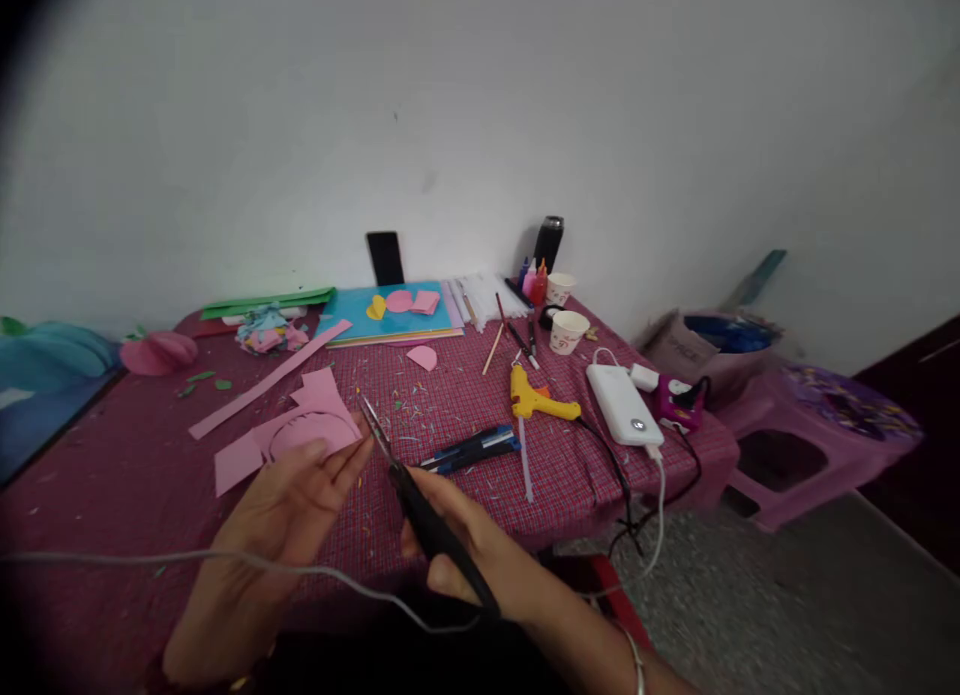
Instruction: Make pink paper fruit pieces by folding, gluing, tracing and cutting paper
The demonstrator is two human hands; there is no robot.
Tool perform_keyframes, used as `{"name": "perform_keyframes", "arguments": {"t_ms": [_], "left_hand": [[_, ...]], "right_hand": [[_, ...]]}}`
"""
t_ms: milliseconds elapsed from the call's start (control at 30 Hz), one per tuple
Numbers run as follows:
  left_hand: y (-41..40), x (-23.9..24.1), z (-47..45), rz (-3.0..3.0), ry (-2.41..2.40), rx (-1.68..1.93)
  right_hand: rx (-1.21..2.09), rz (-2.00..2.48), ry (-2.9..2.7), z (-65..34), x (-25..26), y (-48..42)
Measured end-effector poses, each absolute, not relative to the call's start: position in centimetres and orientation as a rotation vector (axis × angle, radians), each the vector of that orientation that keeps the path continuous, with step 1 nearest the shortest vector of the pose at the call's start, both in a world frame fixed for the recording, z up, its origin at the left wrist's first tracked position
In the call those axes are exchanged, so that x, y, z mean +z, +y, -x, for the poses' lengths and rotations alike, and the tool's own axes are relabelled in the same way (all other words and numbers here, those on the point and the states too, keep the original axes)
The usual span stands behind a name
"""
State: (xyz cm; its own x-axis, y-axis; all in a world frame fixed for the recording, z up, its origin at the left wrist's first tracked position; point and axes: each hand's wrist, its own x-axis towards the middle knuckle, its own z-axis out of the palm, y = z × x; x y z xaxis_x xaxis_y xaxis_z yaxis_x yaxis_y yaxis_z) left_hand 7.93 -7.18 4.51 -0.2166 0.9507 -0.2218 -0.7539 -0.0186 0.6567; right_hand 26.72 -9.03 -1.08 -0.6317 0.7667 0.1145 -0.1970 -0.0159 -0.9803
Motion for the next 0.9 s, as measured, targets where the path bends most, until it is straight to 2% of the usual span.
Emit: {"name": "perform_keyframes", "arguments": {"t_ms": [900], "left_hand": [[-6.5, 2.5, -8.8, -0.261, 0.87, 1.694]], "right_hand": [[1.742, 0.601, -1.356, -25.3, -5.0, -8.3]]}}
